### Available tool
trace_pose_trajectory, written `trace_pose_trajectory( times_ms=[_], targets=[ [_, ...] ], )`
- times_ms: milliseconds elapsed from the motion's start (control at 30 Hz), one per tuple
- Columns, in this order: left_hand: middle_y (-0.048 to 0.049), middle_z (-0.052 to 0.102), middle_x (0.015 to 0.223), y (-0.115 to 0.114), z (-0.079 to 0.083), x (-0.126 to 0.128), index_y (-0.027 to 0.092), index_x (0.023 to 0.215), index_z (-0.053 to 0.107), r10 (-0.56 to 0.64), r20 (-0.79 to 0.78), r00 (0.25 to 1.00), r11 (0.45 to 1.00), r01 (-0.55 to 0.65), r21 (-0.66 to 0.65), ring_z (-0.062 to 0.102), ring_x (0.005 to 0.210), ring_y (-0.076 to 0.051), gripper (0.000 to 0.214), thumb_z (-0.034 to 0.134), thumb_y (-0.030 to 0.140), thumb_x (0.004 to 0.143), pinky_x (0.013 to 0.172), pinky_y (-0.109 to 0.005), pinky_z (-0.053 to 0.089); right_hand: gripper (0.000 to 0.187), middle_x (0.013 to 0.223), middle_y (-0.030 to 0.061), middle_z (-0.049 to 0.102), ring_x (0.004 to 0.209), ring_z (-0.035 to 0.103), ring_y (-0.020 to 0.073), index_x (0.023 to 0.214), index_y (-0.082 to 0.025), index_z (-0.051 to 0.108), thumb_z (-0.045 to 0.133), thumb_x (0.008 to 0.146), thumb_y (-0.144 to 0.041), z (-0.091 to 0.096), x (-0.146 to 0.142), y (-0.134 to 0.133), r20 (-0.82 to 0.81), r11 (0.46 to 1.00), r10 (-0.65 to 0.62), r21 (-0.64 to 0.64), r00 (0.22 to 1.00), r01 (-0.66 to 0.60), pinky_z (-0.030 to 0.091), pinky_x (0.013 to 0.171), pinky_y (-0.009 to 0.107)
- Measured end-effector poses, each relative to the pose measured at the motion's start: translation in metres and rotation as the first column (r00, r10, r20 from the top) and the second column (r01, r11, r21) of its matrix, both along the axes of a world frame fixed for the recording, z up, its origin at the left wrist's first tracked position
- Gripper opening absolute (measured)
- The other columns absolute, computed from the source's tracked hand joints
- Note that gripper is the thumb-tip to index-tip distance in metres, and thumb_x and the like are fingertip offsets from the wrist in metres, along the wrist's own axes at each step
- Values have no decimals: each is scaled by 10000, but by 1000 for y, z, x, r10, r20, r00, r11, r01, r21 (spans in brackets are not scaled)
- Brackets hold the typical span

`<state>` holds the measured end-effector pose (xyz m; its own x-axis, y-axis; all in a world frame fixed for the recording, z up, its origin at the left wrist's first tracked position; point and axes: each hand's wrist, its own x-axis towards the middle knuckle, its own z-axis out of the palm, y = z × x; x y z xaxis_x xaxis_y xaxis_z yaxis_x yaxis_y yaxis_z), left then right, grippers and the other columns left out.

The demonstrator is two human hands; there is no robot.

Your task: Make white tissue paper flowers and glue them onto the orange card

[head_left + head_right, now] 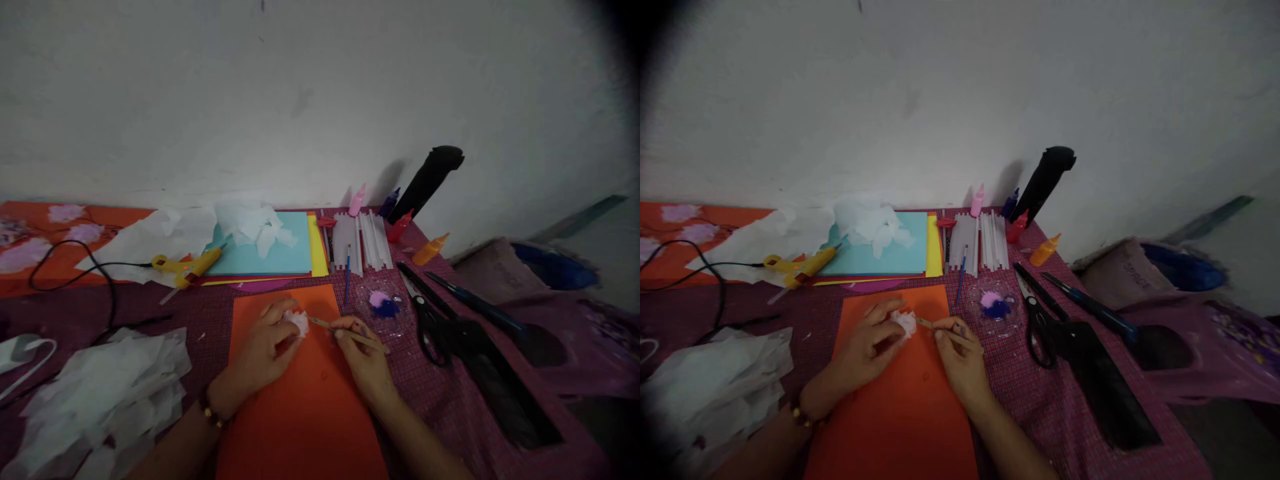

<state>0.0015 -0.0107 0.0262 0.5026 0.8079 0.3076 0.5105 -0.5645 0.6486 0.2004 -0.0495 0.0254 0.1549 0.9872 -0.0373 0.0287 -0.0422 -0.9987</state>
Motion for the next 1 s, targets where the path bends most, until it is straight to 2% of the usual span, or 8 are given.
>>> trace_pose_trajectory(
  times_ms=[133,333,500,700,867,1000],
  targets=[
    [-90,532,1236,0,-2,-1,195,791,616,6,-30,1000,999,-5,36,462,1189,-238,112,522,150,832,948,-407,411,110,700,2,576,679,551,153,743,-203,624,559,804,-270,-3,-1,2,27,998,10,59,1000,-12,445,638,258],
    [-79,527,1222,3,-9,-2,199,797,590,12,-39,999,998,-9,66,457,1184,-236,84,534,144,827,944,-428,417,96,691,0,572,648,540,146,755,-199,622,544,799,-232,2,-4,3,105,993,49,105,993,-60,431,593,247],
    [-76,523,1217,2,-7,-1,192,770,576,10,-44,999,998,-7,59,461,1177,-235,91,528,146,832,926,-416,425,109,676,-2,570,632,537,139,739,-197,618,533,799,-226,1,-4,3,120,991,30,122,992,-45,427,579,242],
    [-77,527,1206,2,-5,-1,194,780,581,15,-44,999,998,-13,57,465,1172,-233,91,524,144,832,929,-415,420,134,689,1,586,637,553,134,744,-195,630,510,803,-204,0,-6,4,186,985,75,137,980,-101,439,586,234],
    [-83,543,1177,2,-4,-1,192,780,592,19,-42,999,999,-17,41,494,1137,-229,93,527,143,826,908,-400,437,148,713,11,603,668,574,138,762,-188,636,496,810,-194,1,-8,4,222,979,98,153,970,-134,450,614,234],
    [-83,543,1182,1,-8,0,194,805,606,29,-10,1000,999,-29,-31,540,1091,-208,109,516,139,832,879,-359,468,153,710,3,599,640,554,127,777,-191,634,487,820,-186,-2,-8,4,243,974,124,156,962,-165,435,595,228]
  ],
)
